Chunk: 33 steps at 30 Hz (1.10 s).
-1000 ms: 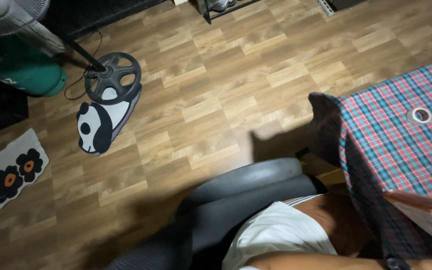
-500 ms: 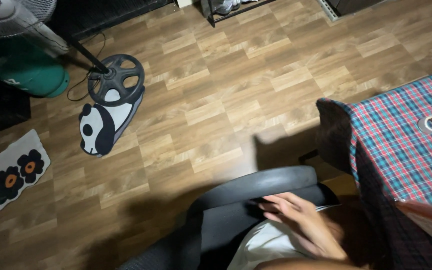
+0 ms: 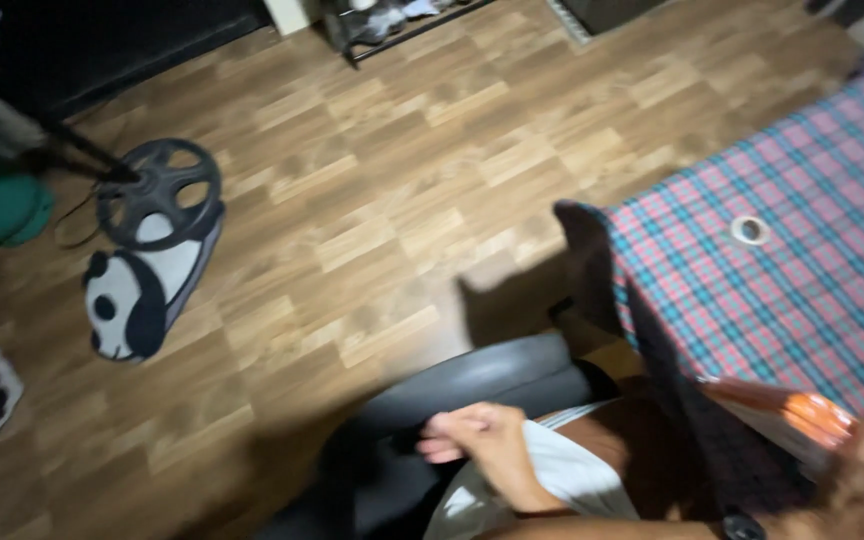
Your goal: The person wraps stacks of paper bags in plastic film by hand, using tape to secure the film and scissors to cut it.
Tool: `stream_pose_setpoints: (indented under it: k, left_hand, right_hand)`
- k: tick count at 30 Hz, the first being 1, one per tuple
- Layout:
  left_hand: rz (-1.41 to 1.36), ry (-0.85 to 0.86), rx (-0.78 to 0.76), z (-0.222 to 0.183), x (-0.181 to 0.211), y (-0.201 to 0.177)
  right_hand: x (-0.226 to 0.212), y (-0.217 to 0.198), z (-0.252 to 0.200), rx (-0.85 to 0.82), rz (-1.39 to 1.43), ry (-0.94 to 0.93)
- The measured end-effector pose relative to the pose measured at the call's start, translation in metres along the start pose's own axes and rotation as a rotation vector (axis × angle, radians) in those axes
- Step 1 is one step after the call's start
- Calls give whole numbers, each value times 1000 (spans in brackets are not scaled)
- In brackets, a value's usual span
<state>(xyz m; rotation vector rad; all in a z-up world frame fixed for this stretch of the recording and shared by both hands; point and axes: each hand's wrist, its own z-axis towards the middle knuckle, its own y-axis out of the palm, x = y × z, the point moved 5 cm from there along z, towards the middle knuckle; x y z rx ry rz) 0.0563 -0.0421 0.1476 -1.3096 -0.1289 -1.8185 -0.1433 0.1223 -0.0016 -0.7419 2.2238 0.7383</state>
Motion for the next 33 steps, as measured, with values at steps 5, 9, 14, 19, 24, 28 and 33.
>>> stream_pose_setpoints:
  k: [5,9,14,19,24,28,33]
  left_hand:
    - [31,120,-41,4,3,-24]
    - [22,253,-92,17,7,-28]
    - [139,349,-197,22,7,-24]
    - [124,388,-249,46,31,-67]
    - [45,340,-255,48,35,-78]
    - [46,360,-255,48,38,-83]
    - [44,336,-303,46,36,-83]
  right_hand:
    - [14,20,4,-285,84,26]
    - [-6,-22,2,-199,143,83]
    - [-97,-97,-40,-158,-199,-387]
    - [-173,-210,-187,30,-751,-843]
    - [-226,-253,-279,922,-911,-1051]
    - [-246,-256,-253,841,-939,-1020]
    - [-228,-294,-225,660,-562,-857]
